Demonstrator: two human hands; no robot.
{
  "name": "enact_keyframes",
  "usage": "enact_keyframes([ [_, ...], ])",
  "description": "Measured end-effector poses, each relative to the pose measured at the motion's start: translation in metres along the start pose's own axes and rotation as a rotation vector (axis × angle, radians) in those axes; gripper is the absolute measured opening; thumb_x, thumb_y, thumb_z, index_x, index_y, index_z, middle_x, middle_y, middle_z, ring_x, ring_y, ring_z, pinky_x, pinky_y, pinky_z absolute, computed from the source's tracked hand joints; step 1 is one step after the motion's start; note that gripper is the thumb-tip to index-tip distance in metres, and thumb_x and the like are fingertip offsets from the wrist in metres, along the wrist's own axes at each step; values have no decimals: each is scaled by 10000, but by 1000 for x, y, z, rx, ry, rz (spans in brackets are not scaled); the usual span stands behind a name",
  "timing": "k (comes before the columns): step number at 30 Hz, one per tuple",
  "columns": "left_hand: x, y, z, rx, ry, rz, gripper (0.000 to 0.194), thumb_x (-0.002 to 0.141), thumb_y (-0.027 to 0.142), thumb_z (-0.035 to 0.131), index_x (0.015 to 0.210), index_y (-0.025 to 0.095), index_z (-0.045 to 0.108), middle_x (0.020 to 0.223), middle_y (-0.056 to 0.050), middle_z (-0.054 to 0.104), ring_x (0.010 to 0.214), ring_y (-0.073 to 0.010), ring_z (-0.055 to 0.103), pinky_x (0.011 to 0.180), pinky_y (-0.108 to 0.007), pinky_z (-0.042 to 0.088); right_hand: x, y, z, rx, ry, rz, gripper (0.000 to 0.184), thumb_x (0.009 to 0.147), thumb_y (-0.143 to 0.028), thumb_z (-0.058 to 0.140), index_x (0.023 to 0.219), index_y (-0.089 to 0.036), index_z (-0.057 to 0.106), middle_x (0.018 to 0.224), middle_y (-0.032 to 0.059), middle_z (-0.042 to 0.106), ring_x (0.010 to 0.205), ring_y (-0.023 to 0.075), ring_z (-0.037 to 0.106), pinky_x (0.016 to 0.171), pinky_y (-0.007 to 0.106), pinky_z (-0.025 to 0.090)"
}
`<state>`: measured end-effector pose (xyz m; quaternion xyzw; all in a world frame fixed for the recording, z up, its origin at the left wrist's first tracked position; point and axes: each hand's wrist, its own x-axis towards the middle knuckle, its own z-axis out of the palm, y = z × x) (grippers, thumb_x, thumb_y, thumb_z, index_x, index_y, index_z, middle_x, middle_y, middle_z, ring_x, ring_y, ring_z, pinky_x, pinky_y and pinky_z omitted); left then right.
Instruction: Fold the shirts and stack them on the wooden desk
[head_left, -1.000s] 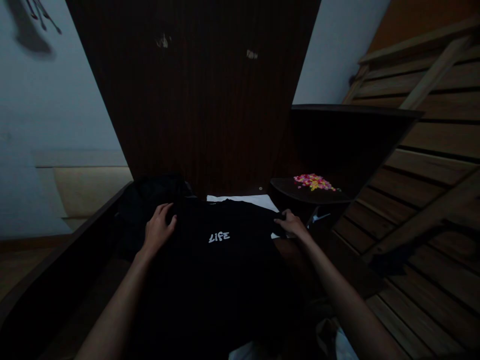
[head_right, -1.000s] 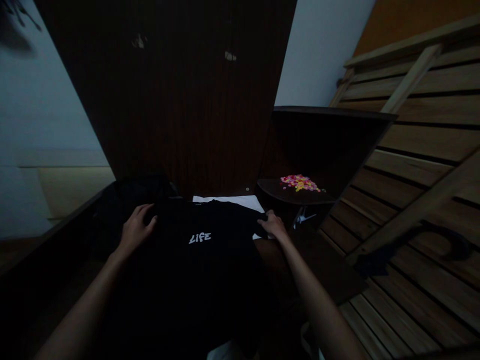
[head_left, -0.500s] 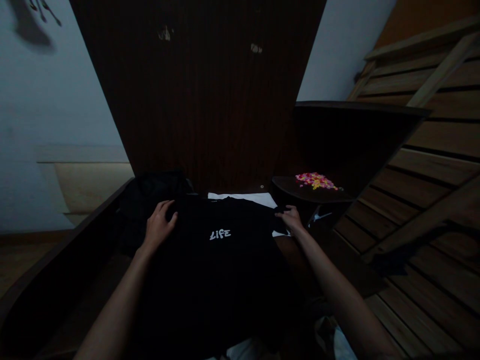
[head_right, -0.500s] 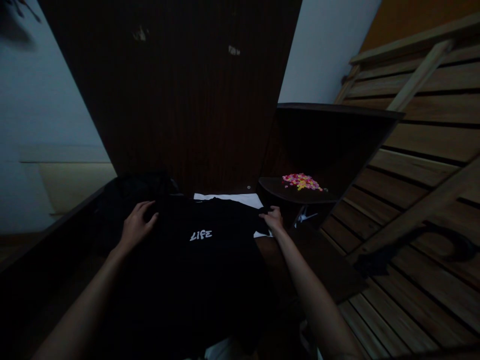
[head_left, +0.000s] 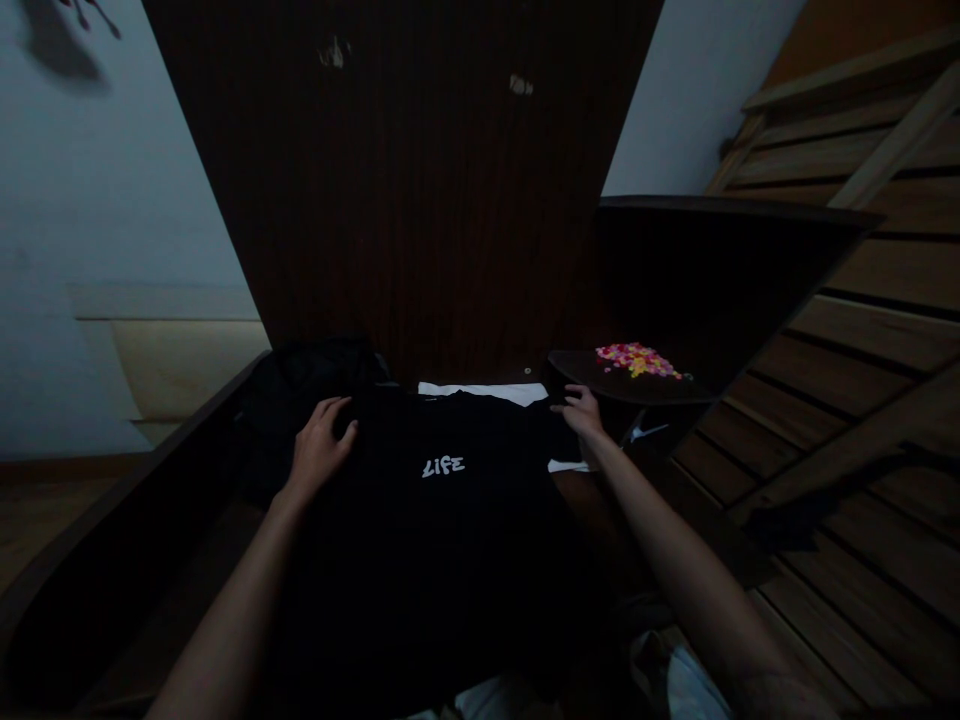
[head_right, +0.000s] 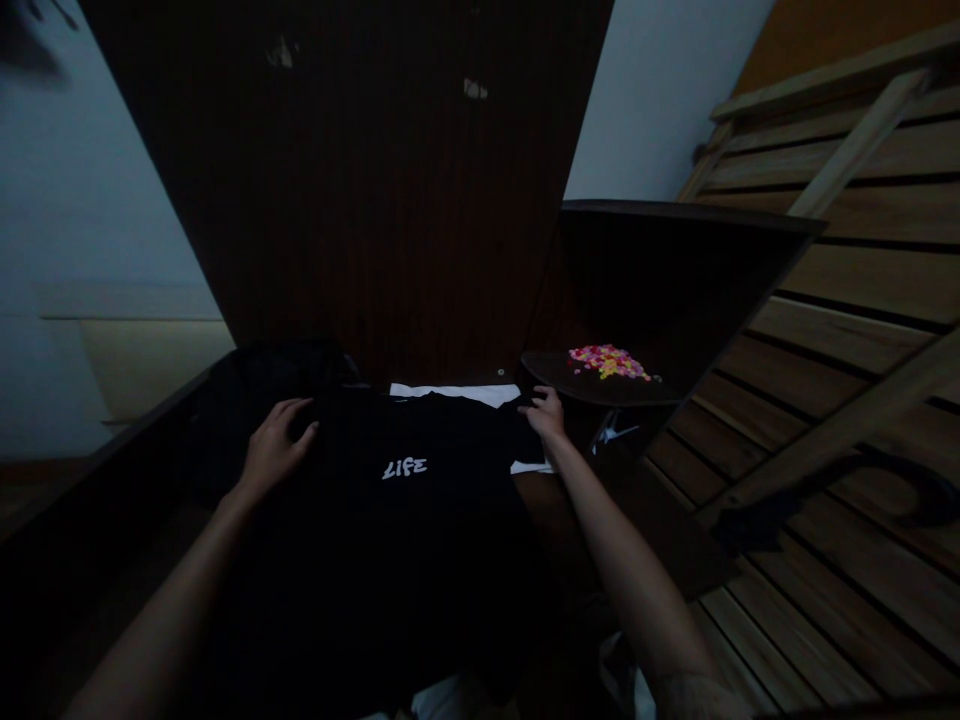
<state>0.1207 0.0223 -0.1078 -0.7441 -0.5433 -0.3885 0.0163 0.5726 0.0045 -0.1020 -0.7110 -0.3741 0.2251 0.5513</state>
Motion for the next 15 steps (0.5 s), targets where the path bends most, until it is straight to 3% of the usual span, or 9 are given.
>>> enact_keyframes([
  [4, 0, 1, -1, -3, -9, 5, 416, 889, 350, 476, 1253, 175, 571, 1287, -122, 577, 1148, -286, 592, 978, -404, 490, -2, -3, 3, 139, -9, -193, 661, 654, -259, 758, 1257, -200, 496, 1102, 100, 696, 923, 220, 698, 761, 303, 568],
  [7, 0, 1, -1, -3, -5, -1, 407, 884, 346, 487, 1250, 190, 575, 1284, -113, 581, 1140, -280, 595, 971, -399, 494, -4, 7, 2, 142, -5, -10, 557, 597, -245, 804, 1097, -160, 575, 1003, 99, 716, 852, 218, 703, 689, 284, 567],
  [10, 0, 1, -1, -3, 0, 0, 406, 884, 347, 486, 1247, 189, 577, 1278, -113, 583, 1127, -280, 600, 961, -400, 498, -4, 17, -1, 84, -94, 172, 383, 571, -168, 804, 904, -149, 614, 827, 61, 718, 737, 198, 694, 603, 263, 552],
  [15, 0, 2, -1, 3, -8, 9, 411, 891, 359, 468, 1248, 182, 570, 1281, -115, 581, 1139, -283, 595, 953, -393, 498, -1, 9, -8, -103, -131, 130, 277, 599, -76, 733, 847, -150, 636, 777, 41, 710, 750, 211, 694, 633, 290, 556],
])
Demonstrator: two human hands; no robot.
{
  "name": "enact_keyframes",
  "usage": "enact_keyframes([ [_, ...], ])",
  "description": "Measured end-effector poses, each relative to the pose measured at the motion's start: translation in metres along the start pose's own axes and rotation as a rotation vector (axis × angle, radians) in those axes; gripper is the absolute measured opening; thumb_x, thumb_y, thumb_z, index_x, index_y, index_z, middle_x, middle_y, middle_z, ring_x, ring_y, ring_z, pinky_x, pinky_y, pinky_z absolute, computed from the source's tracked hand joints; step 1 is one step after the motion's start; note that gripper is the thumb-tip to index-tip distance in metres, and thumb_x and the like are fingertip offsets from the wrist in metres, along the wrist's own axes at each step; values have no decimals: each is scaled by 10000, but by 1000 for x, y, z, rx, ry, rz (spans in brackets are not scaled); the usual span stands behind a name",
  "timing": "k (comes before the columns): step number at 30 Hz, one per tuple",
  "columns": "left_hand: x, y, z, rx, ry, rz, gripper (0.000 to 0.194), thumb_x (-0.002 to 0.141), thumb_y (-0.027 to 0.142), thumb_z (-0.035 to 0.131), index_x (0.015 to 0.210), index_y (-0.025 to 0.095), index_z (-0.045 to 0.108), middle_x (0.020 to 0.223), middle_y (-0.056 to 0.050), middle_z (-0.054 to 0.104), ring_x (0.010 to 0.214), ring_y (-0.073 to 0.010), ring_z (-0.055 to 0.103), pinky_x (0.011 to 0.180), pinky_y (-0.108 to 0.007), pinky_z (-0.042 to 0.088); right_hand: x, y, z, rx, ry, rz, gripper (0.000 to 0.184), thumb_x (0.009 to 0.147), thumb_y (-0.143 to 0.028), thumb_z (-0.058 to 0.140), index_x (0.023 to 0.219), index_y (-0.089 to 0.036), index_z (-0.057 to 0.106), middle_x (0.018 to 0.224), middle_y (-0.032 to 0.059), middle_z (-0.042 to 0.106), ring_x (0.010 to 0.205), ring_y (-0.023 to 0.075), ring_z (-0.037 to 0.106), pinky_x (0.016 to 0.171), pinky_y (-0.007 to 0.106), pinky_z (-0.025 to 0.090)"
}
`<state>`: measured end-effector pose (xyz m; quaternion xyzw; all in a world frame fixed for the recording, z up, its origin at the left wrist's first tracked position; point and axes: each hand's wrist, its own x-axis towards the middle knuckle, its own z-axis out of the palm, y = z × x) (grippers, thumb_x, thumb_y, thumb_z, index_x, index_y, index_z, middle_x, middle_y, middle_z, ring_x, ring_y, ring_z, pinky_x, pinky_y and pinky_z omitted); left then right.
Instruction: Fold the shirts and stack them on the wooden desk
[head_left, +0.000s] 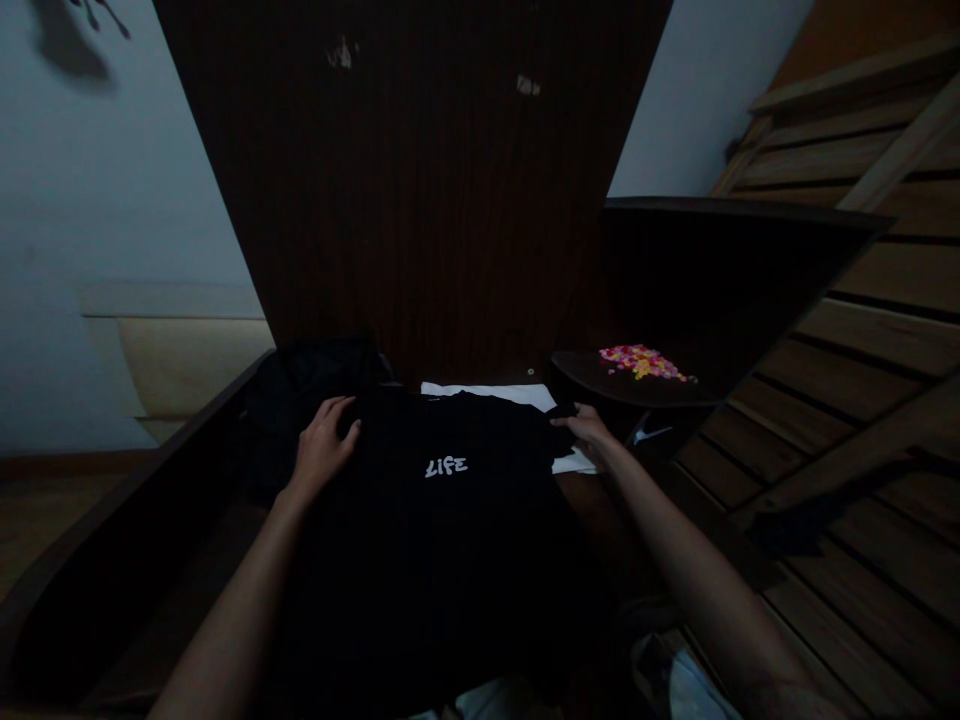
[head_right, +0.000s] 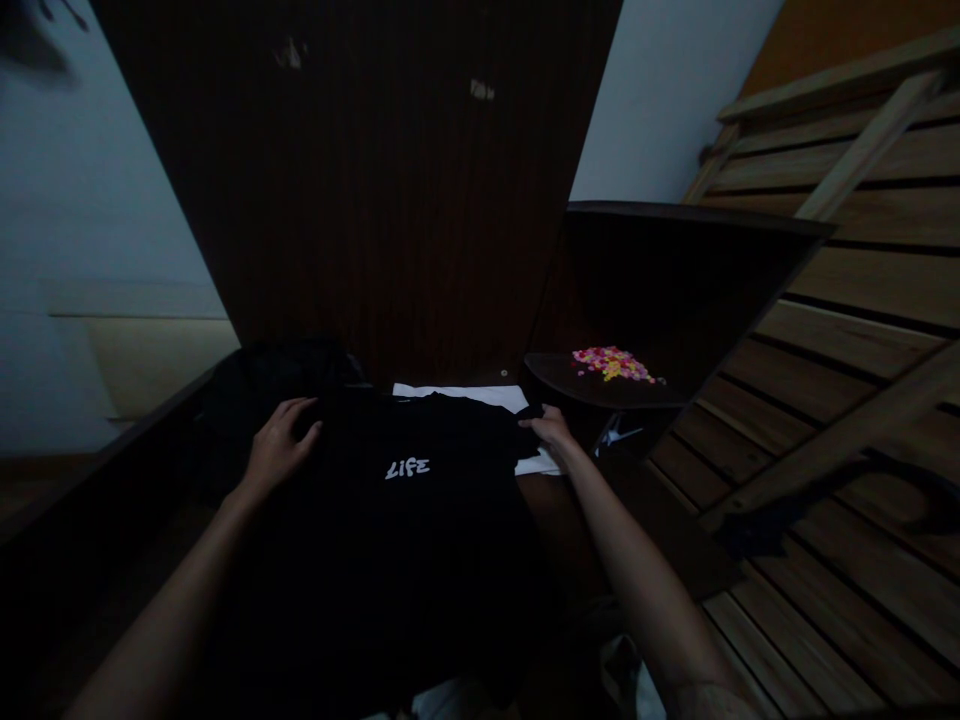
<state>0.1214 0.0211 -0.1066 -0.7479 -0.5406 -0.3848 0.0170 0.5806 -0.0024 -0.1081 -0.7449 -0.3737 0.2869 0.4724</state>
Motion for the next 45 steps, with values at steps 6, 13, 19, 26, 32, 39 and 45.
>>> enact_keyframes([
  [6, -1, 0, -1, 13, -2, 2, 414, 897, 368, 457, 1250, 182, 567, 1286, -115, 578, 1132, -281, 598, 948, -394, 497, -12, -42, 12, -373, 193, -345, 373, 683, -210, 760, 1044, -162, 680, 1050, 121, 713, 1065, 275, 644, 891, 345, 511],
  [13, -1, 0, -1, 6, 1, 1, 428, 894, 368, 456, 1254, 165, 568, 1290, -125, 574, 1143, -286, 593, 961, -393, 492, -57, -57, 35, -245, -386, -515, 446, 765, -475, 734, 1131, -227, 671, 904, 68, 728, 653, 178, 660, 650, 299, 533],
  [19, -1, 0, -1, -4, -11, 5, 424, 894, 369, 456, 1248, 165, 570, 1285, -128, 576, 1144, -289, 591, 970, -405, 490, -63, -20, 4, -652, -561, -659, 686, 594, -388, 846, 1222, -210, 635, 1144, 109, 664, 1031, 275, 635, 919, 410, 495],
  [26, -1, -2, 0, 14, 3, 18, 430, 900, 374, 451, 1249, 155, 571, 1293, -130, 574, 1141, -286, 593, 954, -398, 498, -76, 23, -10, -747, -407, -912, 351, 798, -178, 627, 1148, -196, 636, 1125, 99, 636, 1073, 237, 603, 965, 400, 478],
  [32, 0, -1, 0, 31, 3, 9, 432, 896, 366, 462, 1250, 146, 577, 1290, -133, 577, 1130, -289, 599, 938, -396, 506, -86, 30, -13, -952, -225, -990, 256, 866, -103, 456, 957, -187, 681, 942, 96, 658, 849, 204, 642, 764, 311, 507],
  [39, 0, -2, 0, 22, 2, 7, 417, 892, 361, 469, 1242, 162, 578, 1291, -122, 579, 1130, -277, 601, 952, -378, 500, -83, 8, -15, -913, -249, -790, 231, 829, -169, 489, 868, -201, 715, 947, 50, 716, 869, 187, 646, 776, 258, 445],
  [45, 0, -4, 1, 3, 12, 21, 418, 895, 378, 462, 1239, 169, 574, 1277, -116, 586, 1131, -272, 600, 965, -383, 494, -49, -20, 28, -828, -154, -324, 347, 944, -396, 456, 1043, -156, 687, 1065, 134, 715, 967, 234, 663, 762, 273, 440],
])
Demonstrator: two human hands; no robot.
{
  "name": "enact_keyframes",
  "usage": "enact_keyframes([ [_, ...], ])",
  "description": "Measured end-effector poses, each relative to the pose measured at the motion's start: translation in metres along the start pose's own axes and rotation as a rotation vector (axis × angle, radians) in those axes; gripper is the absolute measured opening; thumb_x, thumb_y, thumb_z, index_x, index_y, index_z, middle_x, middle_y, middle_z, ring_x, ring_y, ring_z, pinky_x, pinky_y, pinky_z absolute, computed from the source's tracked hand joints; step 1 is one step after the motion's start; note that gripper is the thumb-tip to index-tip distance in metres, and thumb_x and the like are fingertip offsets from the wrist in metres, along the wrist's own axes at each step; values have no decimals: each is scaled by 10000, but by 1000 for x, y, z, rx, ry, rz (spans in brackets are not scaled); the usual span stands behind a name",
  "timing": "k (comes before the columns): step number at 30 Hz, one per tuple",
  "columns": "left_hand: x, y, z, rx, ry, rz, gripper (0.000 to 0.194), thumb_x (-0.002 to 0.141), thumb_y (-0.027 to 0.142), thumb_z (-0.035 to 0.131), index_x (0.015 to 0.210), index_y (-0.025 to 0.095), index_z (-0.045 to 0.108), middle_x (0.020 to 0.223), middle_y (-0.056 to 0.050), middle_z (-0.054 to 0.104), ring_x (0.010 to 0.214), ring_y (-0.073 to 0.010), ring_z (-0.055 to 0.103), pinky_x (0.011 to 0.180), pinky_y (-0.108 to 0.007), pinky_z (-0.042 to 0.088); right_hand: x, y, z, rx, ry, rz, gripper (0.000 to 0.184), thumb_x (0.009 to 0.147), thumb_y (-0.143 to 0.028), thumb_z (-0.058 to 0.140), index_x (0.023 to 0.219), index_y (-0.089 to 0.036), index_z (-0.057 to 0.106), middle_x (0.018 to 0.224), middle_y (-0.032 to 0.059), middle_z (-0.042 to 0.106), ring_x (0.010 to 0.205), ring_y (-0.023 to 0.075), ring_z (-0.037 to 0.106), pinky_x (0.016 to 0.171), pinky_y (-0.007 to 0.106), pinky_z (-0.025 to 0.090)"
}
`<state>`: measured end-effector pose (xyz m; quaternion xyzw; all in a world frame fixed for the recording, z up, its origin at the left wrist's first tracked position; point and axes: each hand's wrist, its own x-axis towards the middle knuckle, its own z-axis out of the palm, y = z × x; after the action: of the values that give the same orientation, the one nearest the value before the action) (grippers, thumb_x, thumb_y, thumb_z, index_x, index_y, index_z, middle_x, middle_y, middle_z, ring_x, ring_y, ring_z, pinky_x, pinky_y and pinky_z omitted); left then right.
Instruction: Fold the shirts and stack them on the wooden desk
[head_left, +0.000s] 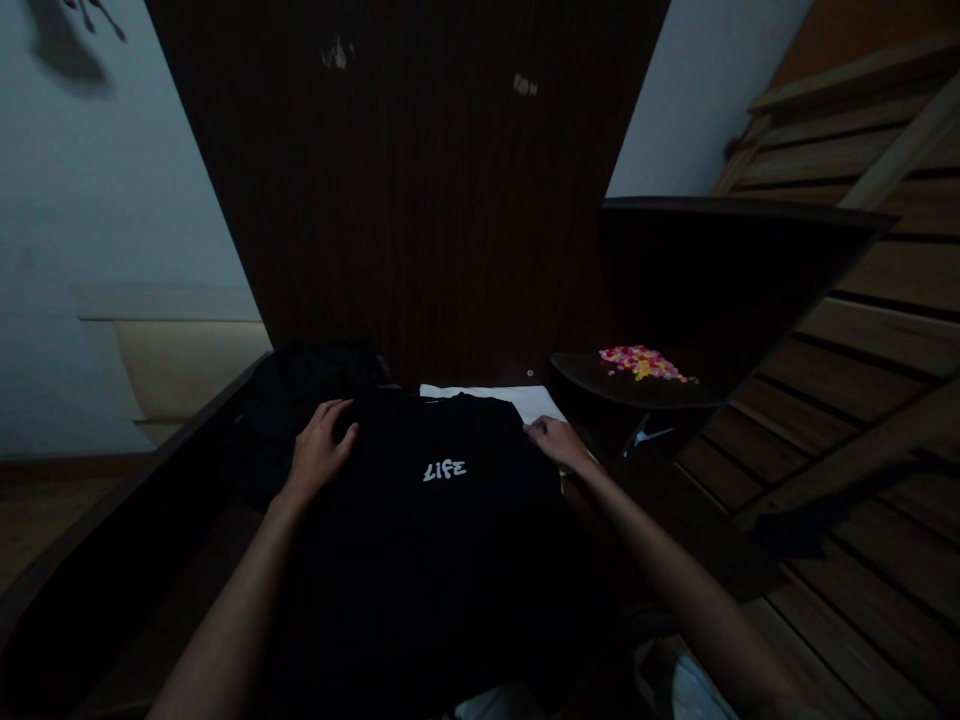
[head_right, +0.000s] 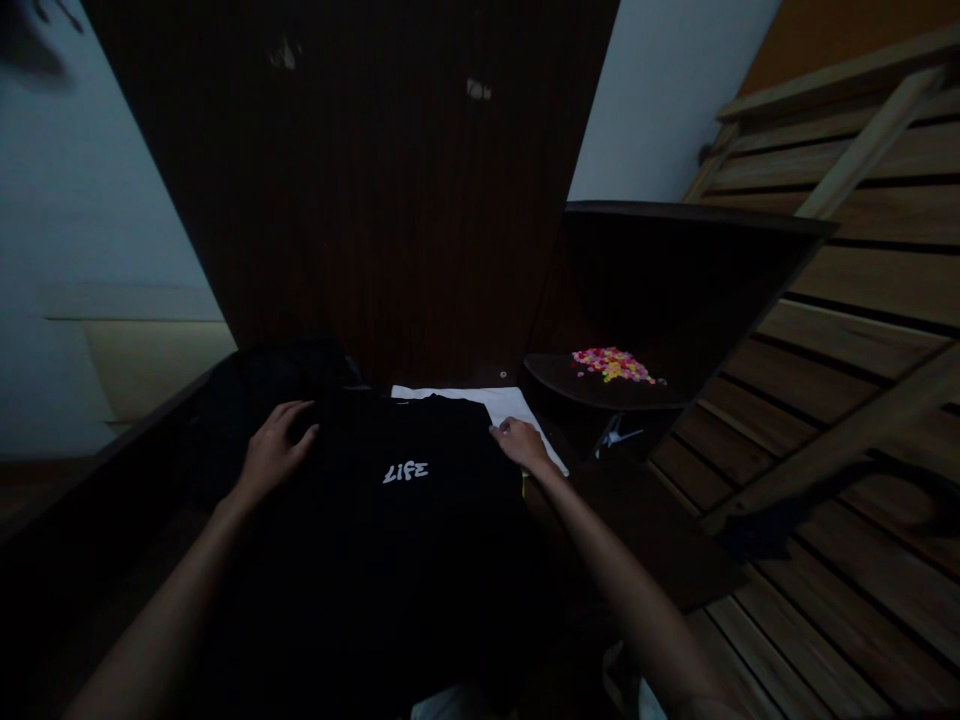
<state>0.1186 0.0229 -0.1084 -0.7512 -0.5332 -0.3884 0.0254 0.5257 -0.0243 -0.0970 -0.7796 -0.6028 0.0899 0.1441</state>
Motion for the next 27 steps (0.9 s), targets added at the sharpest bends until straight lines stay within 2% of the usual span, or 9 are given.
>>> enact_keyframes([
  [2, 0, -1, 0, -5, 1, 10, 421, 894, 380, 461, 1240, 166, 571, 1274, -117, 587, 1133, -273, 599, 967, -386, 493, 8, -11, 8, -49, -30, 77, 467, 942, -520, 445, 1095, -137, 662, 1118, 183, 691, 1013, 280, 656, 761, 310, 448],
  [4, 0, -2, 0, -8, -3, 18, 425, 895, 380, 457, 1243, 163, 568, 1277, -120, 584, 1136, -274, 597, 964, -389, 496, 12, -19, 14, -87, -58, 111, 526, 939, -570, 429, 1139, -126, 630, 1144, 207, 673, 1041, 309, 648, 764, 336, 455],
  [9, 1, -1, -1, -9, -10, 10, 417, 893, 378, 463, 1237, 169, 571, 1271, -121, 586, 1138, -280, 596, 963, -402, 499, 10, -29, 22, -148, -34, 91, 464, 974, -500, 410, 1164, -109, 572, 1155, 230, 652, 1077, 317, 637, 799, 350, 453],
  [14, 1, 0, -1, -16, -23, -4, 416, 894, 380, 461, 1236, 171, 571, 1275, -121, 585, 1127, -281, 603, 954, -408, 504, 6, -27, 24, -124, 108, -29, 374, 1017, -443, 329, 1163, -158, 522, 1059, 161, 683, 1005, 278, 662, 778, 317, 433],
  [17, 1, 0, -1, -19, -16, -1, 417, 895, 377, 459, 1243, 172, 565, 1280, -119, 583, 1137, -279, 598, 964, -409, 497, 7, -23, 24, -120, 114, -31, 355, 1015, -442, 348, 1173, -166, 506, 1026, 141, 690, 972, 264, 669, 760, 302, 429],
  [20, 1, -1, 0, -23, -5, -1, 412, 894, 374, 461, 1238, 173, 566, 1276, -118, 585, 1142, -276, 595, 973, -406, 492, 11, -22, 25, -132, 64, -14, 371, 987, -469, 416, 1149, -158, 538, 1039, 158, 687, 985, 267, 665, 755, 303, 438],
  [23, 1, -1, -1, -33, -13, -9, 408, 891, 373, 467, 1232, 172, 567, 1272, -121, 587, 1145, -275, 593, 979, -408, 488, 21, -23, 25, -138, 68, 32, 398, 944, -499, 482, 1100, -151, 595, 1052, 182, 685, 996, 279, 663, 740, 312, 454],
  [27, 1, -1, -1, -63, -17, -25, 395, 887, 369, 481, 1229, 191, 568, 1265, -110, 591, 1144, -271, 590, 983, -413, 483, 45, -20, 25, 25, 111, 127, 297, 850, -464, 615, 883, -174, 670, 940, 146, 714, 943, 271, 674, 684, 290, 456],
])
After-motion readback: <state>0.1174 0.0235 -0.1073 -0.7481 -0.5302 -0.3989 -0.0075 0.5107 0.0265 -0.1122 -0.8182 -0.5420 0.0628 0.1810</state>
